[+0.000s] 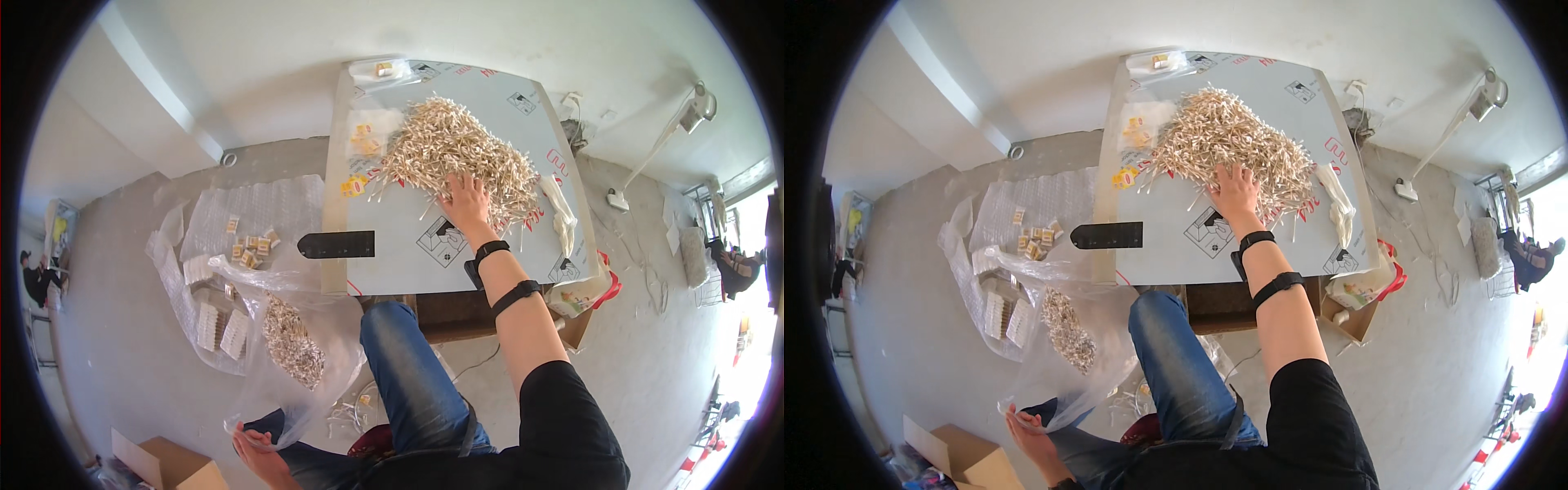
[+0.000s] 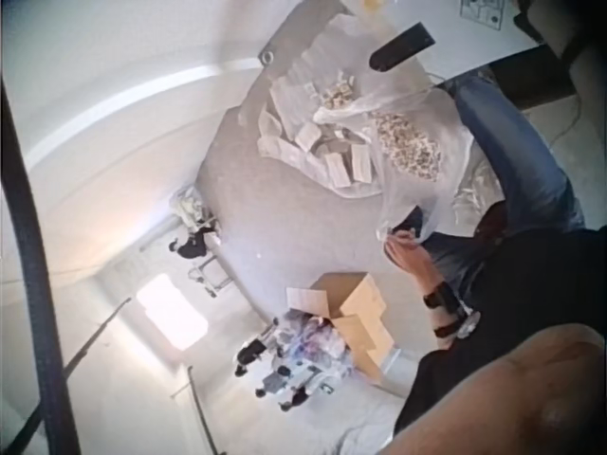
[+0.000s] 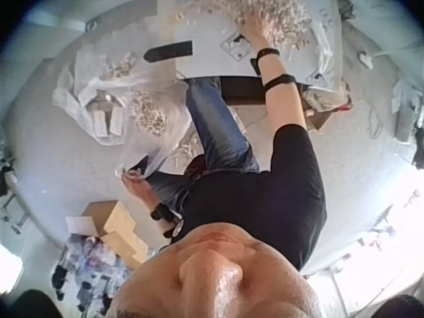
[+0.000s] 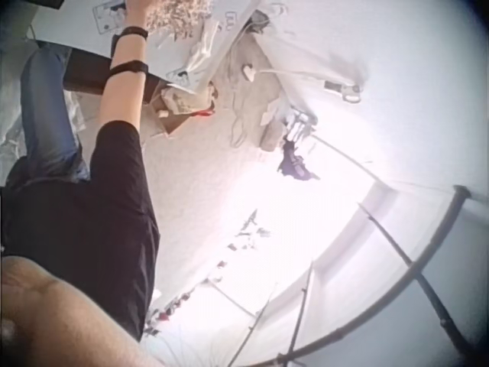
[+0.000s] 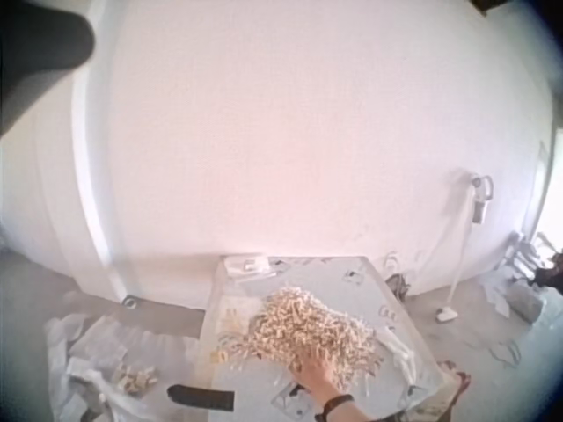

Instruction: Packing loose cotton swabs into small plastic retail packages.

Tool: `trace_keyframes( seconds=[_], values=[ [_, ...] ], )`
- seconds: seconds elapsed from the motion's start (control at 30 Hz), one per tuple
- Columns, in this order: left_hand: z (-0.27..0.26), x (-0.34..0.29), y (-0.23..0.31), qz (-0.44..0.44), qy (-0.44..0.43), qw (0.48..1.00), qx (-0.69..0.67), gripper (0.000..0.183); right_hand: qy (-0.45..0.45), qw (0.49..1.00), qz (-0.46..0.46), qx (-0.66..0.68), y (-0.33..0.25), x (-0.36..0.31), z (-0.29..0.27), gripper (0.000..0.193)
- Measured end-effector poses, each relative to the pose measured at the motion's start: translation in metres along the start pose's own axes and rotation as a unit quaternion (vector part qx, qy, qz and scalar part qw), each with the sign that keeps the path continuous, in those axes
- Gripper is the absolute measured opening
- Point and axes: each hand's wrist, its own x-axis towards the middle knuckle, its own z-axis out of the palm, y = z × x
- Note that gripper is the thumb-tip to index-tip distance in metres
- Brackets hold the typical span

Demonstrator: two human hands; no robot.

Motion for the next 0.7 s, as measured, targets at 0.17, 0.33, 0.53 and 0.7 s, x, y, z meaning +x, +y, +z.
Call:
trace_keyframes(
  seconds=[0.17,0.33,0.53,0.7],
  values=[
    [0.002,-0.003,0.002,0.005,-0.020,1.000,0.001,0.039,0.063,0.998,0.016,0.006,0.002,0.004,0.005,0.053],
    [0.000,-0.006,0.003,0.004,-0.012,1.000,-0.024,0.038,0.014,0.998,-0.060,-0.017,0.003,0.008,0.003,0.044],
    [0.007,-0.015,0.010,-0.001,-0.016,0.997,-0.080,0.030,0.026,0.999,-0.036,0.026,0.018,0.029,-0.016,0.039],
    [0.001,-0.015,0.006,-0.005,-0.033,0.993,-0.110,0.027,0.054,0.987,0.029,0.149,0.032,0.048,-0.033,0.038]
  ],
)
